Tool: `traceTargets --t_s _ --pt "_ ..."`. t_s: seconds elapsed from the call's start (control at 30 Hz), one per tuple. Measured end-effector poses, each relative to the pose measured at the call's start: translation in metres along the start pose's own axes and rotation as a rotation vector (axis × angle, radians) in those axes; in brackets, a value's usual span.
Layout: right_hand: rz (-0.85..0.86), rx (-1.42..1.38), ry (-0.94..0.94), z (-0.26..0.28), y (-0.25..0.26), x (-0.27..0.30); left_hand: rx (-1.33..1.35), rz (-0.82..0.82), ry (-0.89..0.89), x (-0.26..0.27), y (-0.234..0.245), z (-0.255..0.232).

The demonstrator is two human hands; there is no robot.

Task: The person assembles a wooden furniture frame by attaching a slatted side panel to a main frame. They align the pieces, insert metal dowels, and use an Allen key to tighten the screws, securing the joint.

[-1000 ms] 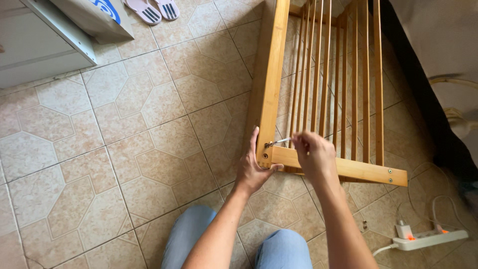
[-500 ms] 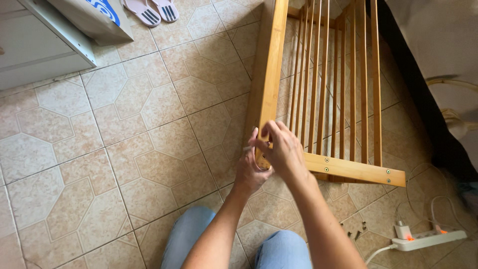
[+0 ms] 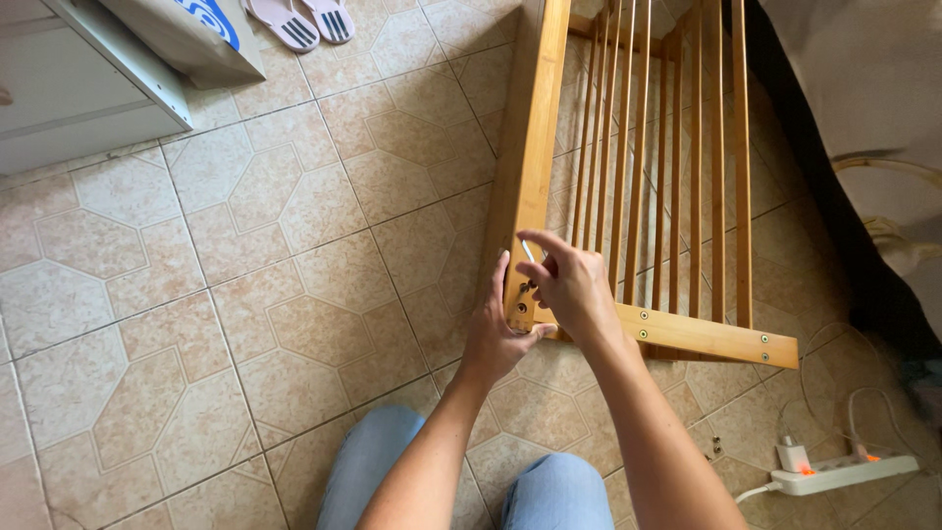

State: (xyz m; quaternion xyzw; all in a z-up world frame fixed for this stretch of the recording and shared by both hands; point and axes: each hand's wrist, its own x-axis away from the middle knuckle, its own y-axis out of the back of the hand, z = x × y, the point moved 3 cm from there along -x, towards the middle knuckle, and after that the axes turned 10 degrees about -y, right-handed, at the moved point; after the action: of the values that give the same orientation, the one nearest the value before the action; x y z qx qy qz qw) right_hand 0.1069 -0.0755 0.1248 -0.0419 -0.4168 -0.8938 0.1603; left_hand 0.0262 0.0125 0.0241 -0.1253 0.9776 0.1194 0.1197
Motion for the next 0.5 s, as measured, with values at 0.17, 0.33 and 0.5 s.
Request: traceTargets --t_s 0.17,0.33,0.5 --pt "0.148 0.213 0.207 -0.004 0.013 0.005 -0.026 0.031 0.042 0.002 -0.002 0.001" --pt "0.145 0.31 0.384 -0.004 0.021 -0.001 0.019 0.005 0.026 0.001 -0.002 0.001" --pt "0.208 0.532 0.405 0.0 0.017 -0.004 -0.013 0.003 0.018 0.0 -0.002 0.002"
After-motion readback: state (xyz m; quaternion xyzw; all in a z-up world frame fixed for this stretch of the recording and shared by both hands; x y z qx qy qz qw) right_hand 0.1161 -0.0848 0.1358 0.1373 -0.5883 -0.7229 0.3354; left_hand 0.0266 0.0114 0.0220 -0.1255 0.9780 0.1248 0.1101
